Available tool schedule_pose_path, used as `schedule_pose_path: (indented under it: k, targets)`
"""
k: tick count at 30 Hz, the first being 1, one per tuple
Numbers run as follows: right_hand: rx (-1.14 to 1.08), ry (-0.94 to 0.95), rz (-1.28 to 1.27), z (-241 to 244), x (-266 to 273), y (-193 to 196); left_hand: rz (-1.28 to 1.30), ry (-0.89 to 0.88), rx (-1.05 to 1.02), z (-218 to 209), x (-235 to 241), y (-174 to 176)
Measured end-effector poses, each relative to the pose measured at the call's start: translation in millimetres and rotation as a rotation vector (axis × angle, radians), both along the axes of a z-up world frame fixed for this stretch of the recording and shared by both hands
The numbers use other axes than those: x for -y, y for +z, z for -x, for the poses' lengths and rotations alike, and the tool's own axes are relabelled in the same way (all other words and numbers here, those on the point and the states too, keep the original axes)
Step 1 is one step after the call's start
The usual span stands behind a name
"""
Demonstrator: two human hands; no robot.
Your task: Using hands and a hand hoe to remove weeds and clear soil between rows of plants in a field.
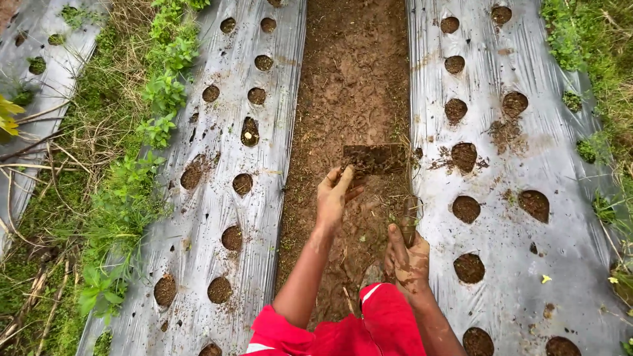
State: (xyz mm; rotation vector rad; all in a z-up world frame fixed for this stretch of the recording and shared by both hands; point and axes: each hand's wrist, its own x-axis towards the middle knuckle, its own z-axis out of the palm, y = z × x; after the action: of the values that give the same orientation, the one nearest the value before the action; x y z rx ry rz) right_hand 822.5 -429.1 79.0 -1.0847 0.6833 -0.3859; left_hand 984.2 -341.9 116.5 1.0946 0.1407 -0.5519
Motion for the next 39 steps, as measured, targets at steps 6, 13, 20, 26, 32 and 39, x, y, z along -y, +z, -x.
schedule_pose_path:
  k: [6,13,20,26,32,39]
  targets:
    - [0.028,0.05,-0.082,-46.7,46.6,16.6,-0.031,0.24,0.099,-46.2,54.9,7.3]
    - [-0.018,0.105,-0.116,-105.1,80.0,16.1,0.009,0.371,0.067,-98.1,87.8,-2.3]
    - [-0.067,0.082,-0.137,-190.7,109.5,1.9,-0.002,0.349,0.001,-176.5,104.2,-31.5]
    - [-0.013,0.064,-0.047,-297.9,131.8,-1.1,-0.315,0.127,0.022,-260.3,109.7,-69.4]
    - [0.085,0.045,-0.045,-404.6,158.5,19.9,-0.742,-0.115,0.323,-365.1,120.0,-44.5]
    - [-0.023,0.026,-0.031,-455.4,165.7,22.1,-0.37,0.047,0.359,-483.5,164.3,21.8]
